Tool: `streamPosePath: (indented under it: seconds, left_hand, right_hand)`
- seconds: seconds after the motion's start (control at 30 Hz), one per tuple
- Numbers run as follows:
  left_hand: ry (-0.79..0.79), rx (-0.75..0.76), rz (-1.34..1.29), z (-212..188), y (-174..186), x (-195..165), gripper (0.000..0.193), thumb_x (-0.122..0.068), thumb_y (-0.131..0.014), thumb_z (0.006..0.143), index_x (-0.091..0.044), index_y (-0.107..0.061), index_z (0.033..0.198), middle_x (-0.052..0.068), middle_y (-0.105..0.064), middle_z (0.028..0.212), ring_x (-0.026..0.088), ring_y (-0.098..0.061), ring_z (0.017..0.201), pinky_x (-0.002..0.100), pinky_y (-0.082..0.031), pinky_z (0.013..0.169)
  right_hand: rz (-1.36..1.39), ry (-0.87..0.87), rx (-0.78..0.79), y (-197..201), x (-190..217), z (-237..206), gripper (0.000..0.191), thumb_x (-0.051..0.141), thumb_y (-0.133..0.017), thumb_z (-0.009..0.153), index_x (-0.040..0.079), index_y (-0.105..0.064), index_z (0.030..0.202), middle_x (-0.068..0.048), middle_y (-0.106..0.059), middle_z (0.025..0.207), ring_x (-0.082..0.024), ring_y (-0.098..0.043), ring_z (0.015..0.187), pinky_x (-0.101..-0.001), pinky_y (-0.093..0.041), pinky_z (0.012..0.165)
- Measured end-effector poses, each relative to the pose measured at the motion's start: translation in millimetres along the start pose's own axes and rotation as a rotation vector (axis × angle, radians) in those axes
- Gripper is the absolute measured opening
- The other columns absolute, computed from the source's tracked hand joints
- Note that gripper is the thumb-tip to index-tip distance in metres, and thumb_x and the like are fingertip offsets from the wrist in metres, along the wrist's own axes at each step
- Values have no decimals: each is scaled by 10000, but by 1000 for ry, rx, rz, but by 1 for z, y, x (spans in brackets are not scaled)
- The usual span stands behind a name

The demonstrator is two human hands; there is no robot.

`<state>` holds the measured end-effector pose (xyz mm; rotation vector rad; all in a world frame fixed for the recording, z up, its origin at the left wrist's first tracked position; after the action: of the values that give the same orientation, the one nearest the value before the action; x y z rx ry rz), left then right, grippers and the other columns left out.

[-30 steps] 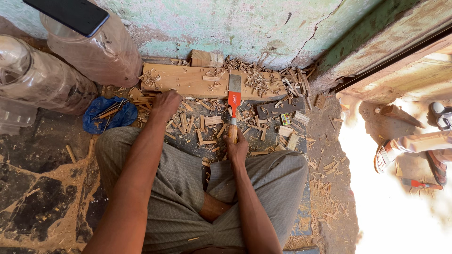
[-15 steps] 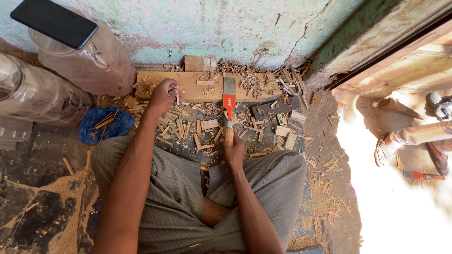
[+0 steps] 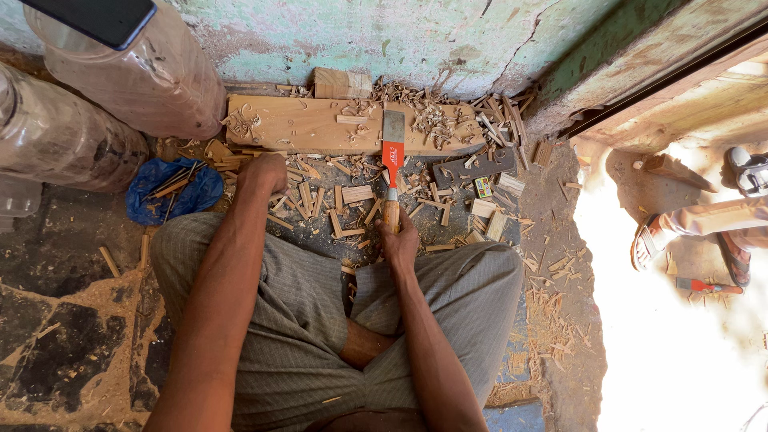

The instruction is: The person sits on the floor and uses a chisel to carve a decorative pattern into a rectangular piece of wood. They repeatedly strike the chisel with a mallet to remove wood shavings and refine the design.

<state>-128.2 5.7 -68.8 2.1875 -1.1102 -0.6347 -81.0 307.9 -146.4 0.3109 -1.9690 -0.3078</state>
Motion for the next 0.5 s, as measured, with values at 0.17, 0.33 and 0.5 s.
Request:
streamPosePath:
  seconds: [0.17,0.33,0.5]
  left_hand:
    - [-229,-74,114,-5,-15,-26,255,-128,-612,1023,-6,-649,801,102,-632,799,211,-644,731,572,-391,934]
    - [-511,-215,127,8,-42,-53,173,4,-559,980,-30,-581,811,79,-523,730,215,-555,621,429,-572,642]
    - [-416,-289,255,18,-46,-41,209,56,-548,968,-34,-597,786,92,-555,723,192,-572,600,376,-543,572]
  right_hand:
    - [-2,-5,-10,0,0,-2,703,202,-773,856,79,-504,1493,-154,-760,918,-153,-625,501,-334,-561,437]
    - [2,26,-8,1,0,-3,700,202,-782,862,71,-507,1493,-153,-763,909,-136,-644,509,-310,-562,431]
    - [23,-20,21,1,-3,-2,717,198,-770,862,93,-486,1512,-166,-760,855,-150,-608,459,-315,-537,389]
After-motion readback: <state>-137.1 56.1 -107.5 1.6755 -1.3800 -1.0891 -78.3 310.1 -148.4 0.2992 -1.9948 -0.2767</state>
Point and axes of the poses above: each hand's wrist, its own z-axis towards the middle knuckle, its own y-axis out of the back of the hand, x = y × z, the point moved 2 cm from there along z, towards the middle knuckle
